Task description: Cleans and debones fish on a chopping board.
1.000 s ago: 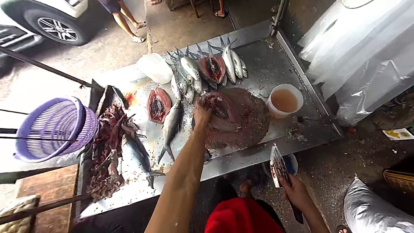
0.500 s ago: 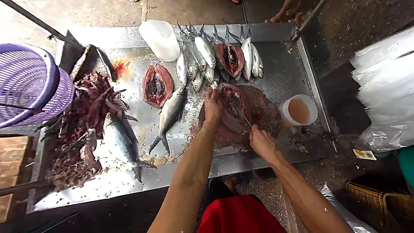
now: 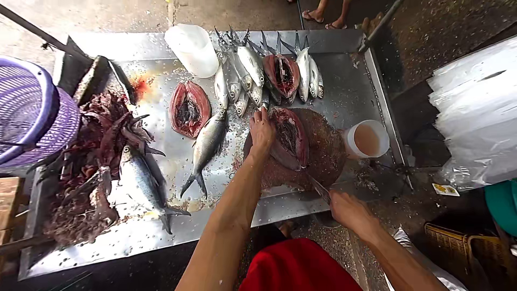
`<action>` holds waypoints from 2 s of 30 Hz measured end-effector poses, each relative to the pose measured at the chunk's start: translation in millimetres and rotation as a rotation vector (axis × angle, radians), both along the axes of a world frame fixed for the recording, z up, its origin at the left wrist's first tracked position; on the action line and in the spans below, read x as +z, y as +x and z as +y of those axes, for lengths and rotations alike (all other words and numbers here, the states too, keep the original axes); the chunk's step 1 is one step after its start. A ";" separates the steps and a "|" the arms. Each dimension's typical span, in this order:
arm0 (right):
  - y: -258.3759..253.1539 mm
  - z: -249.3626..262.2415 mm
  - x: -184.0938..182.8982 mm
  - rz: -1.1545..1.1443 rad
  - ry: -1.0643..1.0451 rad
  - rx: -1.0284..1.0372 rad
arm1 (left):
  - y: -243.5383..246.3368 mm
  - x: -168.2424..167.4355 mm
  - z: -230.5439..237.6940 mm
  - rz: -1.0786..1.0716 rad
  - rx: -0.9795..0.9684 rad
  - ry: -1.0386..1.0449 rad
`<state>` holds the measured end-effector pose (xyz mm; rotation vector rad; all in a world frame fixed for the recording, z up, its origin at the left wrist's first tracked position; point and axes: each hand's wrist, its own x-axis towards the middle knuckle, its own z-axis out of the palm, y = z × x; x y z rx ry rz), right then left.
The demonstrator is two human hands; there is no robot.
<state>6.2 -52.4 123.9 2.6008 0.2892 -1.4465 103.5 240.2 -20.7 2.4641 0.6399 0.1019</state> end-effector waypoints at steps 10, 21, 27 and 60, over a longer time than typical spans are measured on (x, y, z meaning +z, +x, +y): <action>-76.5 -151.1 -38.3 -0.117 0.502 -0.593 | 37.8 -26.6 -19.3 0.030 -0.551 0.352; -40.4 -90.9 -92.0 -0.201 0.770 -0.687 | -133.7 -32.9 -117.0 0.065 -0.382 0.195; 20.3 3.4 -91.3 -0.110 0.975 -0.559 | -161.6 -9.0 -61.2 -0.139 -0.245 0.058; 89.0 100.4 -100.2 -0.082 0.531 0.132 | -129.3 -49.0 -19.6 0.060 -0.242 0.284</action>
